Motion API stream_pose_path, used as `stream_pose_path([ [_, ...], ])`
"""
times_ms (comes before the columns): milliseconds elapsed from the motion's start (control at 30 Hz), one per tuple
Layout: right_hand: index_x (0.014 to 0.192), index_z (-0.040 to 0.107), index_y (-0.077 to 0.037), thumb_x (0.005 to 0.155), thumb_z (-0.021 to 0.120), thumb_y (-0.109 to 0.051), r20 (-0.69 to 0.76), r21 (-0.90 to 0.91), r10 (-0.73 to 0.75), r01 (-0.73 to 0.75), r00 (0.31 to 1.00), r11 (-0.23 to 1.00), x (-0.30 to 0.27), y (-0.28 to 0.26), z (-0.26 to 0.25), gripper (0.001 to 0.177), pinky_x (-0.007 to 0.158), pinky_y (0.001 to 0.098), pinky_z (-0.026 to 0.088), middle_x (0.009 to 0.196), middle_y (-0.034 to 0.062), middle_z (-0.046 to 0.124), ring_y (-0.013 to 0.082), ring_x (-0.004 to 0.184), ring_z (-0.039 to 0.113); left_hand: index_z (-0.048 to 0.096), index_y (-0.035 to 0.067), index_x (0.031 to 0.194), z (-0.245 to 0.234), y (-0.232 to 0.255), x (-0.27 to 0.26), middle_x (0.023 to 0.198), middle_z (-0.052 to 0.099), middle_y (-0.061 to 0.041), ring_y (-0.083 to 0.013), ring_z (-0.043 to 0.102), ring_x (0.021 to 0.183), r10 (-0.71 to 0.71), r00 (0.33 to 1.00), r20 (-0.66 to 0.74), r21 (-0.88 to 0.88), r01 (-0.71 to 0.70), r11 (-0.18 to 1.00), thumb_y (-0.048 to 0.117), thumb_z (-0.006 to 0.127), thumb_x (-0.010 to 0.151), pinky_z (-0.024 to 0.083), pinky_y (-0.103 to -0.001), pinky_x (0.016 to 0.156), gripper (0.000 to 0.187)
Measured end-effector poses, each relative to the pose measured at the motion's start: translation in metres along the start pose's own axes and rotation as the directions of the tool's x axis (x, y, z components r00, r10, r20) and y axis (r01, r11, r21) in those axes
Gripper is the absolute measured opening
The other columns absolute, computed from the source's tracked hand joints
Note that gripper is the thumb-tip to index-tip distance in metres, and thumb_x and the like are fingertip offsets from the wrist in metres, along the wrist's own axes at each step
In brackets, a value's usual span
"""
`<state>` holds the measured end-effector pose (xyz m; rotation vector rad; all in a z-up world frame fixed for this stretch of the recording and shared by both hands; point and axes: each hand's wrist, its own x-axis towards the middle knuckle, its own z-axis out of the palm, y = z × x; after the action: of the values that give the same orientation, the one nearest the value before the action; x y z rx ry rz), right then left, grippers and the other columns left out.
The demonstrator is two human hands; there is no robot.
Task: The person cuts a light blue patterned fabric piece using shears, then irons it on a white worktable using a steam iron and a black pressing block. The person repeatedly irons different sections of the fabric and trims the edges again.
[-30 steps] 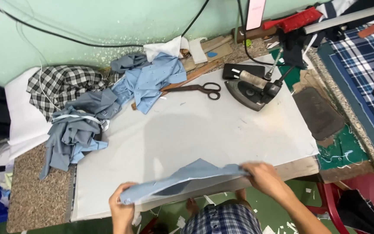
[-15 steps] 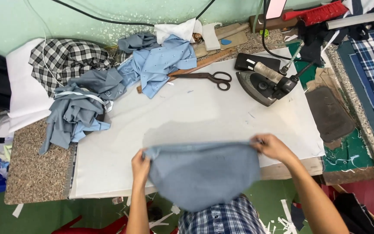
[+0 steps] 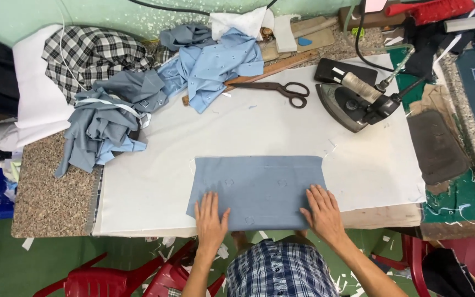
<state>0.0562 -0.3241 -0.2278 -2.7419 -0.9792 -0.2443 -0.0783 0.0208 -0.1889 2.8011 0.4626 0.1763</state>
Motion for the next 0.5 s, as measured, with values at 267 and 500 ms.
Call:
stream_pose_path([
  [267,0.160,0.022,-0.010,0.106,0.022,-0.055,0.077,-0.027,-0.087,0.090,0.993,0.996,-0.032,-0.012,-0.007,0.070,0.131,0.0471,0.001,0.169,0.0110,0.017,0.0241,0.159,0.008,0.010,0.012,0.163,0.020,-0.010,-0.041,0.171,0.008,-0.005,-0.0198,0.003,0.160,0.135,0.989,0.059,0.427,-0.147,0.892,0.062,0.009,0.106,-0.002,-0.045,0.130,0.076],
  [500,0.157,0.029,-0.010,0.104,0.031,-0.057,0.092,0.014,-0.110,0.109,0.990,0.994,-0.048,0.002,-0.012,0.071,0.131,0.0467,0.008,0.165,0.0123,0.028,0.0243,0.157,0.019,0.026,0.010,0.160,0.018,-0.008,-0.064,0.167,0.027,-0.010,-0.0239,0.018,0.158,0.113,0.992,0.061,0.277,-0.125,0.953,0.061,0.029,0.102,0.009,-0.049,0.129,0.078],
])
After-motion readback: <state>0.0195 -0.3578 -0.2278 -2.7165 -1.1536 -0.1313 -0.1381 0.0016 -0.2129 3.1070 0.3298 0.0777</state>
